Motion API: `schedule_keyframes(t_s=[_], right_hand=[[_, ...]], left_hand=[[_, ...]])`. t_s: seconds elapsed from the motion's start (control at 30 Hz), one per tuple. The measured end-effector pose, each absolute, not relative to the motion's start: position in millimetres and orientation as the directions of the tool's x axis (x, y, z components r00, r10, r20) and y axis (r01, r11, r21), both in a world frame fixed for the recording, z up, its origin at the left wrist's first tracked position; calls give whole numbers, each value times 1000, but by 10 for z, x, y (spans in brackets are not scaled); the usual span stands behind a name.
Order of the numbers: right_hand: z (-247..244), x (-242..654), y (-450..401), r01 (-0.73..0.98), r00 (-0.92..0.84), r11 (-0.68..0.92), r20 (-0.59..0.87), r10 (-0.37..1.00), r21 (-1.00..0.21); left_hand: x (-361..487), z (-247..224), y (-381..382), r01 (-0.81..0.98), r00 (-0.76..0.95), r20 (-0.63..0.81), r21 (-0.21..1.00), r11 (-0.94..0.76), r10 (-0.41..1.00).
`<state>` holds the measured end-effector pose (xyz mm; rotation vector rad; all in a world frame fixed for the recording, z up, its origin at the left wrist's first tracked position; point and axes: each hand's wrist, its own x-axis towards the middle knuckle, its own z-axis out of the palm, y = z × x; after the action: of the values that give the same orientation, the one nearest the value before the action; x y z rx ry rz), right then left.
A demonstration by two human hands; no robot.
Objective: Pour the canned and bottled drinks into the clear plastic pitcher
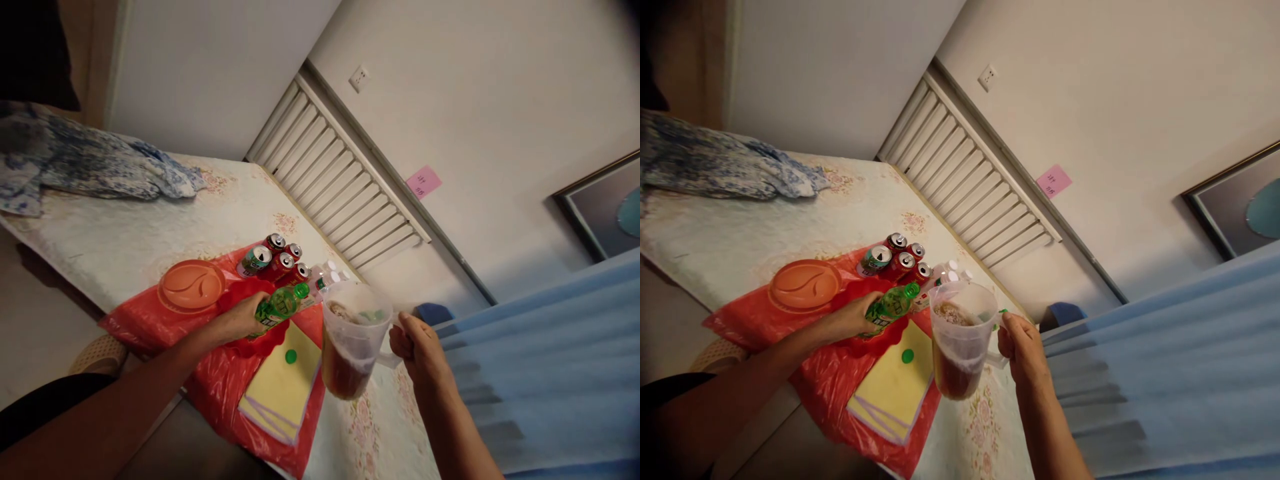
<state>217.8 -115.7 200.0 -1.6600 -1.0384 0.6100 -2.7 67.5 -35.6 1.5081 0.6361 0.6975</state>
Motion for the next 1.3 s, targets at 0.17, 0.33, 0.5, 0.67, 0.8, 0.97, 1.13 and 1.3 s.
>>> schedule_keyframes(t_s=[0.17,0.33,0.5,0.67,0.8,0.97,1.13,1.3], right_hand=[[2026,2182,-1119,338,485,-96,86,870,-936],[2037,2168,-1087,357,451,-107,71,890,-928],[2046,2131,-1041,373,440,-116,65,896,-920],[2062,2111,-998,381,422,-128,49,905,-916],[2070,2106,-967,400,416,-125,58,908,-908],[2081,2085,-934,420,410,-137,53,910,-897],[2114,2040,-913,434,413,-153,45,910,-888],[2117,2065,-901,454,396,-158,39,917,-877]], left_hand=[[-55,-294,655,-19,661,49,999,-48,749],[-59,-289,649,-9,670,29,999,-31,742],[-57,-292,649,15,687,-2,1000,-12,727],[-58,-293,644,27,680,17,998,-48,733],[-54,-295,636,13,678,24,999,-44,734],[-57,-307,640,6,687,25,999,-41,726],[-62,-299,645,26,683,23,998,-56,730],[-51,-337,655,-4,687,49,998,-63,725]])
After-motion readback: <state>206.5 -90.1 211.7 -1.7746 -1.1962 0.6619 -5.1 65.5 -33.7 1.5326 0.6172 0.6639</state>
